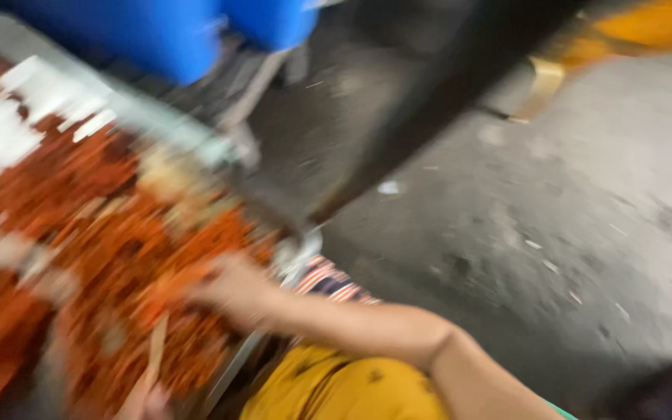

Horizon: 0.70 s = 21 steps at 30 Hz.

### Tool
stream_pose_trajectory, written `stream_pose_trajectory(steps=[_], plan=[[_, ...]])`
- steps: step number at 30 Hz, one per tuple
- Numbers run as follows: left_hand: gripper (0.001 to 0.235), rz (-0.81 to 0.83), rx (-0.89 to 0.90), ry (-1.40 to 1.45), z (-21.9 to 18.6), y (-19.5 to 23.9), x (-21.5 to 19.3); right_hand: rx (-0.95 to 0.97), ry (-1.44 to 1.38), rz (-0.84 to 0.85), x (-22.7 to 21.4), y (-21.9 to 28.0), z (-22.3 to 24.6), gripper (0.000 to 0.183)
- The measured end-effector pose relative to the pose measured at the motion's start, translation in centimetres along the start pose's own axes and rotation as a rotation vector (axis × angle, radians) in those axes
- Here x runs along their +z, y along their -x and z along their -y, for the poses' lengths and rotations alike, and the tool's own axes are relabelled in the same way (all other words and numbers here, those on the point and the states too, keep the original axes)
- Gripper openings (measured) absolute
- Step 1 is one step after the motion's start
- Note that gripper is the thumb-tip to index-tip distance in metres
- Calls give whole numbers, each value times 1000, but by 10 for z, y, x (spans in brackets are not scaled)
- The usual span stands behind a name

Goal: The person threads orange-colored noodle-like food items onto wooden skewers from a tray.

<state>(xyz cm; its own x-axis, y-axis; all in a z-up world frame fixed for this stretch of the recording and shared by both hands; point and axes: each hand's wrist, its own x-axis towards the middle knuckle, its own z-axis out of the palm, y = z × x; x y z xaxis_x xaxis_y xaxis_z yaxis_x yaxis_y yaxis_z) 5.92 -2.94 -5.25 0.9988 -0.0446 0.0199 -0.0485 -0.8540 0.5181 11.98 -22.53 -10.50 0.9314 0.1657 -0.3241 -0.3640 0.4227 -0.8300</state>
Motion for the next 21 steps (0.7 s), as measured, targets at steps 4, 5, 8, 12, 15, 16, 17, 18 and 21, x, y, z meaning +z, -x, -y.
stream_pose_trajectory(steps=[4, 5, 8, 12, 15, 16, 17, 18, 21], plan=[[26, -93, -91, 72, -4, 25, -31, 136, -249, 7, 14, -10, 7, 28], [27, -139, -96, 126, -14, 32, -39, 149, -381, 35, 16, -8, 13, 29], [27, -259, 13, 275, -3, 39, -51, 139, -324, 27, 32, -10, 6, 25], [25, -268, -35, 350, 5, 45, -56, 154, -291, 63, 67, -1, 31, 26], [25, -275, -3, 390, 8, 45, -53, 165, -238, 90, 93, 7, 43, 27], [25, -291, 34, 391, 9, 45, -52, 174, -224, 112, 99, 10, 43, 27], [24, -305, 61, 380, 11, 44, -51, 191, -205, 110, 102, 13, 40, 28], [23, -318, 86, 367, 13, 43, -50, 212, -188, 110, 103, 17, 34, 29], [18, -320, 39, 354, 16, 42, -47, 320, -160, 128, 94, 24, 10, 31]])
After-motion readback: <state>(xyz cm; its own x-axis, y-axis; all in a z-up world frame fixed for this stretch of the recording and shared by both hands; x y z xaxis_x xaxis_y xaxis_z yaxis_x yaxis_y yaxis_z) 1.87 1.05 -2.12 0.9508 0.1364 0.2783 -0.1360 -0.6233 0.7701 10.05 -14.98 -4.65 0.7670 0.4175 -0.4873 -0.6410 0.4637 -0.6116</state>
